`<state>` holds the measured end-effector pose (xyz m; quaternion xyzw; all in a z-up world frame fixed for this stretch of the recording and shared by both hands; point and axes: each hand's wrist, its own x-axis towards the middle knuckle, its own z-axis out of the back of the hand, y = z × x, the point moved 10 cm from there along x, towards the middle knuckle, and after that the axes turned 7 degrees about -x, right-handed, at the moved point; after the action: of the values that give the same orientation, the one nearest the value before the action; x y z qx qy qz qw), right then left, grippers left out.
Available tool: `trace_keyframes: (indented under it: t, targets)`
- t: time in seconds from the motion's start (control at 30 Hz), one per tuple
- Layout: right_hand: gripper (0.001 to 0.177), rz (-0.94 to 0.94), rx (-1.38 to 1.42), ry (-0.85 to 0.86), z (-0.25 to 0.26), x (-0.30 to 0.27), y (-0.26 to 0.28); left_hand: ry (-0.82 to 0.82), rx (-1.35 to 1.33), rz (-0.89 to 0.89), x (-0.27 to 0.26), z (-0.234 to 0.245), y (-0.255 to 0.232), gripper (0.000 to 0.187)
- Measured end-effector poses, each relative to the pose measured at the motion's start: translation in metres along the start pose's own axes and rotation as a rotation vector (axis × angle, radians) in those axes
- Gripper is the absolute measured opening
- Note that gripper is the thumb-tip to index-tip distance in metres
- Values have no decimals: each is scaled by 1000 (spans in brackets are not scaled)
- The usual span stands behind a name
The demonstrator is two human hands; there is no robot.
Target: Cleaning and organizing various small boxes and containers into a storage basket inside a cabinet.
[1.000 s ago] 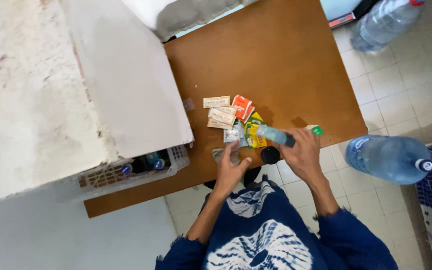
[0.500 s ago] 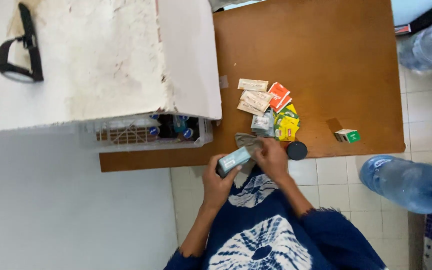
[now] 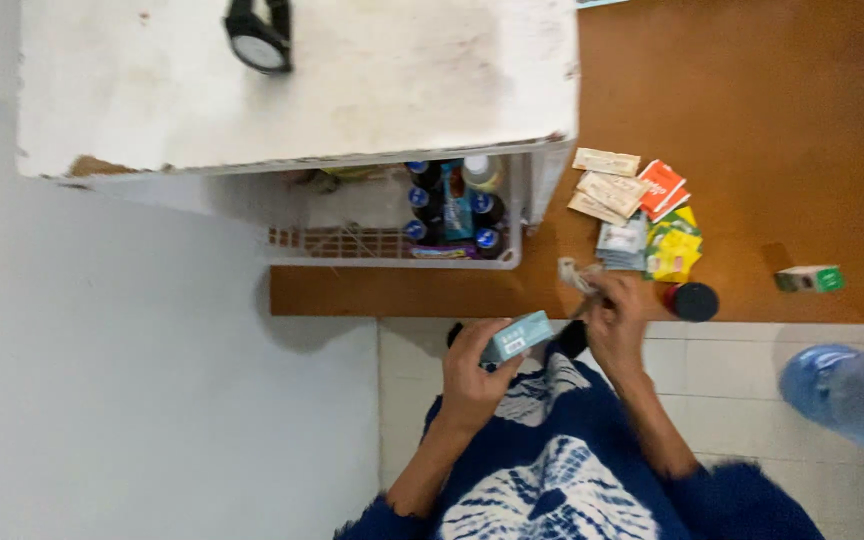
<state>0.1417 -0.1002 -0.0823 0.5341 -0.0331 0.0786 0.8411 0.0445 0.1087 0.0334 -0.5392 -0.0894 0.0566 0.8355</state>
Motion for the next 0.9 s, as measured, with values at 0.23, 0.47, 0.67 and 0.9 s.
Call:
trace_keyframes:
  t: [0.23, 0.47, 0.67, 0.9]
  targets:
    - [39, 399, -235, -67, -34, -51, 246, 39, -110, 92, -4, 67, 36, 40]
    - [34, 249, -493, -145, -63, -62, 276, 104, -169, -63, -3, 119, 27, 35]
    - [32, 115, -185, -197, -58, -74, 246, 200, -768, 124, 5, 123, 56, 42]
    - [37, 364, -231, -155, -66, -79, 325, 177, -1580, 516, 13, 101, 41, 53]
